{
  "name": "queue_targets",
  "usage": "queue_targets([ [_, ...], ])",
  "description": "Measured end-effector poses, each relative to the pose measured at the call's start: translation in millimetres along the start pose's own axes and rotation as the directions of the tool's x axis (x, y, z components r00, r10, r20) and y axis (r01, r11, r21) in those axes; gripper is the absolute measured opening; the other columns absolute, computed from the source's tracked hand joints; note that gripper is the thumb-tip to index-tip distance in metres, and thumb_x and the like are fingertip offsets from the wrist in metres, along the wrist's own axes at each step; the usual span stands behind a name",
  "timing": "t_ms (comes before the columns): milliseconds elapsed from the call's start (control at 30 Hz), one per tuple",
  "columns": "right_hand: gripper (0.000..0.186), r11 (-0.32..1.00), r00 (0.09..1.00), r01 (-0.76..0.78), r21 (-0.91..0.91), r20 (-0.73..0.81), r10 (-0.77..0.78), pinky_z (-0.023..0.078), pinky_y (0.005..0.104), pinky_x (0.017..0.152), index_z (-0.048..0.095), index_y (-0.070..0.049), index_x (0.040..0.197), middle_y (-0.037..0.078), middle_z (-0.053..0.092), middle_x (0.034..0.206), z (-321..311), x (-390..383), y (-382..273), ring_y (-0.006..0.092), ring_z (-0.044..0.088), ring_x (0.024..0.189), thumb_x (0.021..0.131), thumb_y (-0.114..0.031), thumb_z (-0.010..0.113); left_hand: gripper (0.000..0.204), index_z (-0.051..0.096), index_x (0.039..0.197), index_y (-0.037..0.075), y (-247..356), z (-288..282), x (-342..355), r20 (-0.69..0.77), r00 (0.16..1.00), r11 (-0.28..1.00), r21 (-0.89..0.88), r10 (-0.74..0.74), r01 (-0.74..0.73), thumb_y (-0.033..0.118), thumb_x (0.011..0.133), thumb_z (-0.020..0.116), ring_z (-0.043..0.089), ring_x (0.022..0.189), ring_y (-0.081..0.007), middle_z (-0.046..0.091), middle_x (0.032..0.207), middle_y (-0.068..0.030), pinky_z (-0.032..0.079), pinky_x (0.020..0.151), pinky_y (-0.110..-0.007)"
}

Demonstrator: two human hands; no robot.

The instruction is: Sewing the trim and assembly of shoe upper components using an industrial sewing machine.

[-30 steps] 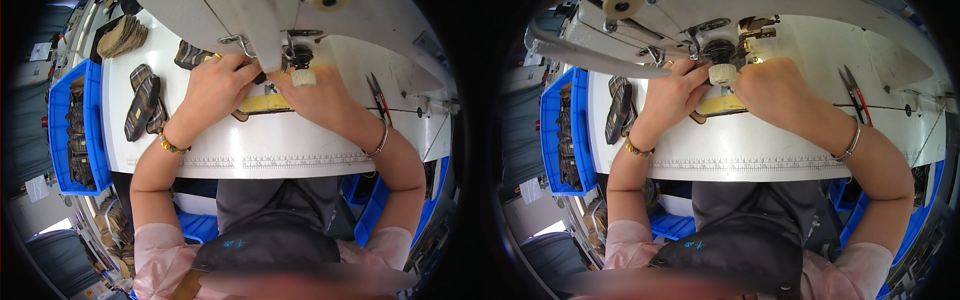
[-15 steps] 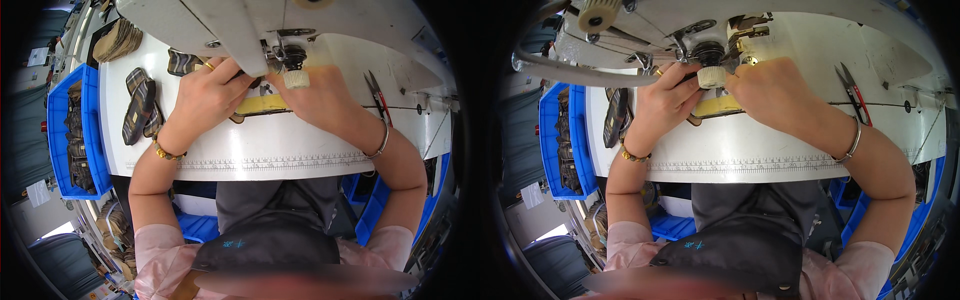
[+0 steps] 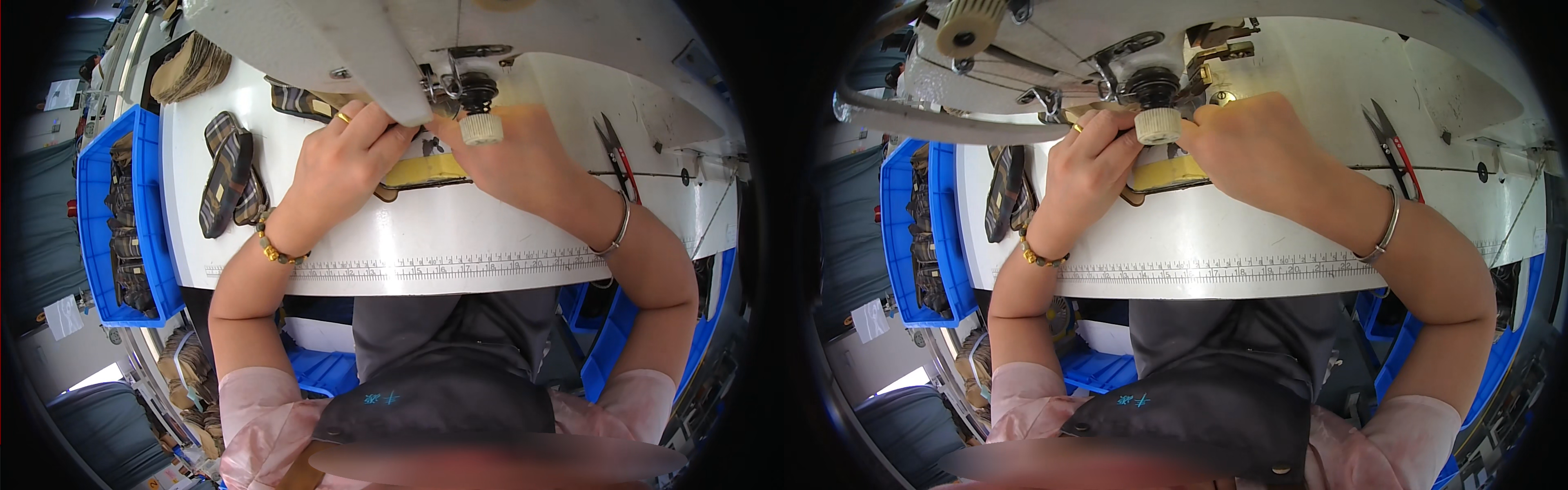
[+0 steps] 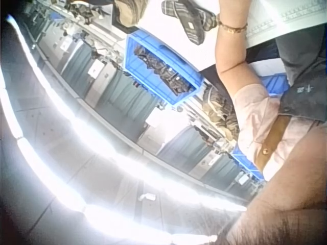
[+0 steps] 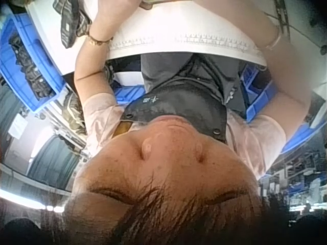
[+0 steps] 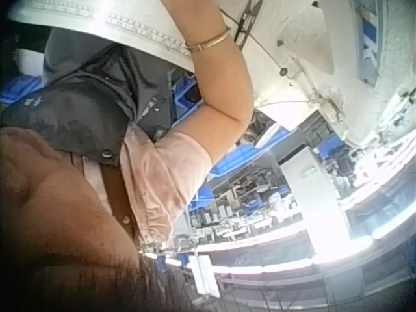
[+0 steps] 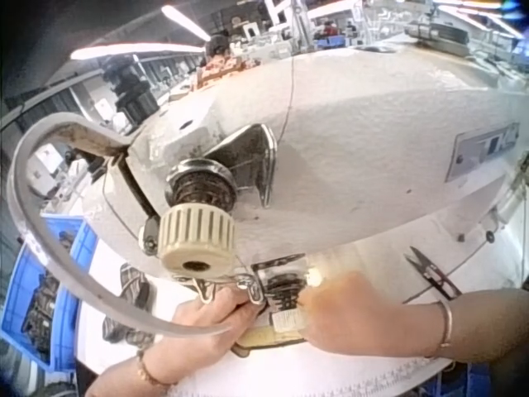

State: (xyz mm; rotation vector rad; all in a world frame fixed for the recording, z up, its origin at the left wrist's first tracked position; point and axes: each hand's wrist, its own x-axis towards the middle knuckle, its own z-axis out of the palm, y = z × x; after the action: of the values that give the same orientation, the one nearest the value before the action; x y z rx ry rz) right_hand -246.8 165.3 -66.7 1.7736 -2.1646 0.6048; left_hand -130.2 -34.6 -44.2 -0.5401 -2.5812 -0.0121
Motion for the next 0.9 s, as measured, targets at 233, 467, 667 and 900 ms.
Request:
queue_targets([
  [233,0.006,1.000,1.000,0.001,0.005,0.013,-0.001,0.052,0.0354,0.053,0.070,-0.010,0.081,0.003,0.063,0.070,1,1,1,0.0201,0.067,0.065,0.075,-0.011,0.068,0.028,0.072,0.096,0.007,-1,2,2,-0.055,0.998,0.999,-0.016,-0.035,0.034,0.003,0.068,0.073,0.064,0.077,-0.0176,0.066,0.098,-0.0010,0.053,0.057,-0.027],
  [467,0.005,0.998,0.997,-0.068,0.017,-0.031,0.068,0.052,0.0342,0.054,0.069,-0.010,0.077,0.003,0.062,0.070,5,3,3,0.0205,0.067,0.064,0.073,-0.014,0.070,0.019,0.074,0.090,0.009,-8,1,1,-0.133,0.990,0.994,0.110,0.036,-0.021,0.011,0.071,0.070,0.068,0.087,-0.0169,0.070,0.089,0.0007,0.057,0.070,-0.028],
  [667,0.011,0.997,0.994,-0.072,0.025,-0.086,0.074,0.051,0.0345,0.053,0.066,-0.009,0.076,0.006,0.060,0.066,23,5,17,0.0230,0.065,0.060,0.074,-0.018,0.073,0.017,0.074,0.090,0.010,-5,-1,2,-0.073,0.997,0.991,0.132,0.006,0.004,0.012,0.074,0.070,0.070,0.094,-0.0173,0.072,0.089,0.0014,0.057,0.076,-0.029],
  [900,0.022,0.986,0.987,0.070,-0.150,-0.131,-0.090,0.047,0.0354,0.048,0.072,-0.016,0.099,0.006,0.060,0.063,19,7,9,0.0249,0.060,0.054,0.077,-0.015,0.074,0.020,0.076,0.089,0.014,-6,-6,5,-0.033,0.987,0.987,-0.004,-0.158,0.158,0.009,0.071,0.072,0.072,0.085,-0.0167,0.073,0.085,0.0016,0.055,0.067,-0.029],
])
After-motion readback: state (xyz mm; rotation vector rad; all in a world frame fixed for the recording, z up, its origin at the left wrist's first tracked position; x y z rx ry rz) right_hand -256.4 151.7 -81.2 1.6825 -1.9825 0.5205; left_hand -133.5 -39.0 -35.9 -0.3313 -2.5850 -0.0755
